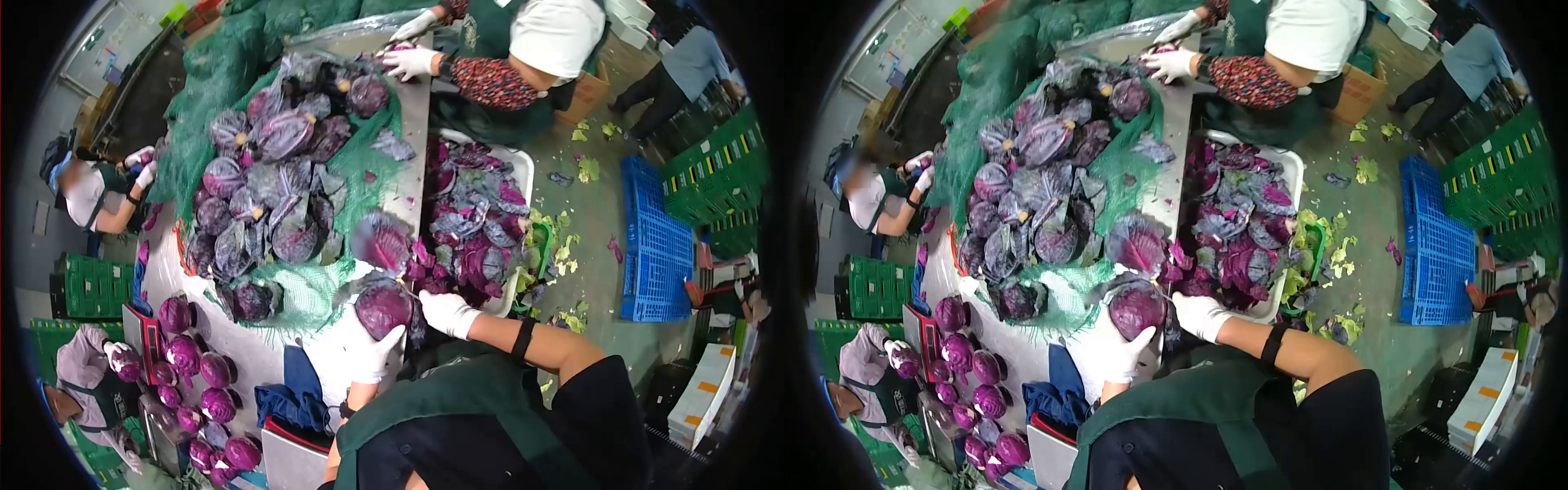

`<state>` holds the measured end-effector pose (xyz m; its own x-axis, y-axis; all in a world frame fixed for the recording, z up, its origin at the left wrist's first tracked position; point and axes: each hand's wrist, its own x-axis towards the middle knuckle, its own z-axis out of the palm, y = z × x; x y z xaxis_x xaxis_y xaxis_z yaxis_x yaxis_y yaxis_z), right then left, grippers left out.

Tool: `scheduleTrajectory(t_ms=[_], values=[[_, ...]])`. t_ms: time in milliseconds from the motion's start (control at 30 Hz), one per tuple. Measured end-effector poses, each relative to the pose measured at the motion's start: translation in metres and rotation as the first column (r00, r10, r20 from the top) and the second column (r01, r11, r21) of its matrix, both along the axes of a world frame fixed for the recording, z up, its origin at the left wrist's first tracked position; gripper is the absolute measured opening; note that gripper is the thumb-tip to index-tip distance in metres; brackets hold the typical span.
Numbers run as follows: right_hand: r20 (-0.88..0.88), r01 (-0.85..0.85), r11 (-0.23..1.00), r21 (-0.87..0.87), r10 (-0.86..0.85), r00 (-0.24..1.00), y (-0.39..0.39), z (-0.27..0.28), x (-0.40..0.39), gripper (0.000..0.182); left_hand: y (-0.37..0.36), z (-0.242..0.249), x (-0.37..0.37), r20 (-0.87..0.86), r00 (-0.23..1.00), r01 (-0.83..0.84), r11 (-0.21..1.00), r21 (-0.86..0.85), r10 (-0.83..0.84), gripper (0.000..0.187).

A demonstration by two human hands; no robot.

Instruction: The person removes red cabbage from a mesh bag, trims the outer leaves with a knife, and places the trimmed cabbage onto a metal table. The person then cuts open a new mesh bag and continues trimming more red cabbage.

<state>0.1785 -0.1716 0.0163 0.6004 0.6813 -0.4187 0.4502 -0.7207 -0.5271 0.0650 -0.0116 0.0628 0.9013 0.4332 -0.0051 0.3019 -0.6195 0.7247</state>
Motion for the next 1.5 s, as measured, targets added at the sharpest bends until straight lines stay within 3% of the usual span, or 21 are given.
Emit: scheduleTrajectory(t_ms=[100, 167, 233, 333, 367, 500, 567, 600, 700, 733, 767, 900, 967, 1067, 1133, 1167, 1367, 1400, 1433, 1467, 1500], values=[[-0.033, 0.012, 1.000, 0.001, -0.012, 0.999, -0.011, -0.023, -0.007, 0.023, -0.011, 0.003, -0.003, -0.048, 0.994, 0.106, 0.981, 0.161, -0.099, 0.106], [-0.056, 0.018, 1.000, 0.009, -0.017, 0.998, -0.008, -0.041, -0.015, 0.023, -0.023, -0.016, -0.016, 0.011, 1.000, 0.022, 0.919, 0.395, -0.029, 0.109], [-0.076, 0.058, 0.987, 0.150, -0.047, 0.996, -0.008, -0.052, -0.018, 0.033, -0.017, -0.010, -0.018, -0.008, 1.000, 0.020, 0.912, 0.409, -0.018, 0.109], [-0.203, 0.201, 0.906, 0.373, -0.132, 0.970, 0.000, -0.049, -0.018, 0.054, 0.001, -0.002, -0.027, 0.113, 0.992, 0.052, 0.999, 0.001, -0.052, 0.101], [-0.484, 0.309, 0.907, 0.286, -0.141, 0.864, 0.001, -0.021, -0.012, 0.057, 0.001, -0.001, -0.027, 0.115, 0.993, 0.039, 0.999, 0.012, -0.040, 0.101], [0.084, -0.006, 0.865, 0.502, -0.042, 0.996, 0.012, 0.007, 0.001, 0.060, 0.015, -0.014, -0.017, 0.145, 0.986, -0.055, 0.984, -0.169, 0.080, 0.085], [0.182, -0.118, 0.943, 0.310, 0.063, 0.981, 0.011, 0.031, 0.001, 0.059, 0.026, -0.030, -0.012, 0.199, 0.965, -0.054, 0.874, -0.483, 0.170, 0.081], [0.230, -0.147, 0.938, 0.313, 0.075, 0.970, 0.010, 0.042, -0.002, 0.059, 0.019, 0.007, -0.003, 0.000, 0.991, -0.125, 0.923, -0.363, 0.135, 0.074], [0.279, -0.175, 0.896, 0.409, 0.059, 0.958, 0.017, 0.018, 0.002, 0.060, 0.006, 0.040, 0.010, -0.181, 0.944, -0.307, 0.937, -0.167, 0.277, 0.076], [0.073, 0.009, 0.866, 0.499, -0.053, 0.996, 0.018, 0.021, 0.009, 0.060, 0.009, 0.040, 0.005, -0.298, 0.916, -0.232, 0.961, 0.152, 0.268, 0.073], [-0.147, 0.206, 0.814, 0.543, -0.150, 0.978, 0.018, 0.025, 0.017, 0.059, 0.015, 0.023, -0.005, -0.194, 0.948, -0.242, 0.967, 0.078, 0.253, 0.079], [0.143, -0.133, 0.769, 0.626, 0.054, 0.988, 0.022, 0.051, 0.007, 0.049, 0.007, 0.015, -0.026, 0.095, 0.995, -0.013, 1.000, 0.014, 0.011, 0.094], [0.056, -0.113, 0.924, 0.365, 0.099, 0.993, 0.028, 0.076, -0.006, 0.041, 0.007, -0.009, -0.034, 0.038, 0.999, 0.028, 0.999, 0.043, -0.030, 0.099], [0.027, -0.153, 0.964, 0.216, 0.151, 0.988, 0.037, 0.039, 0.007, 0.038, 0.004, -0.017, -0.033, 0.142, 0.987, 0.056, 0.993, 0.099, -0.070, 0.099], [0.456, -0.468, 0.767, 0.439, 0.258, 0.852, 0.036, 0.015, 0.018, 0.038, 0.003, -0.013, -0.028, 0.197, 0.973, 0.092, 0.986, 0.138, -0.118, 0.100], [0.134, -0.127, 0.871, 0.474, 0.071, 0.988, 0.036, 0.018, 0.018, 0.035, 0.005, -0.012, -0.026, 0.191, 0.974, 0.094, 0.987, 0.134, -0.119, 0.100], [0.180, -0.083, 0.889, 0.451, 0.000, 0.984, 0.049, -0.008, 0.042, 0.037, 0.012, 0.015, -0.014, 0.046, 0.986, 0.160, 0.987, 0.026, -0.161, 0.097], [-0.177, 0.183, 0.865, 0.467, -0.111, 0.978, 0.052, -0.026, 0.050, 0.036, 0.012, 0.029, -0.015, -0.006, 0.984, 0.180, 0.982, -0.059, -0.181, 0.096], [-0.513, 0.434, 0.813, 0.389, -0.200, 0.835, 0.054, -0.036, 0.056, 0.035, 0.014, 0.029, -0.026, -0.020, 0.984, 0.176, 0.983, -0.060, -0.177, 0.096], [-0.703, 0.603, 0.748, 0.277, -0.270, 0.658, 0.051, -0.023, 0.060, 0.027, 0.018, 0.029, -0.039, -0.070, 0.967, 0.253, 0.963, 0.097, -0.247, 0.094], [-0.703, 0.608, 0.756, 0.243, -0.295, 0.647, 0.047, -0.036, 0.068, 0.020, 0.023, 0.030, -0.047, -0.129, 0.945, 0.325, 0.913, 0.247, -0.301, 0.093]])
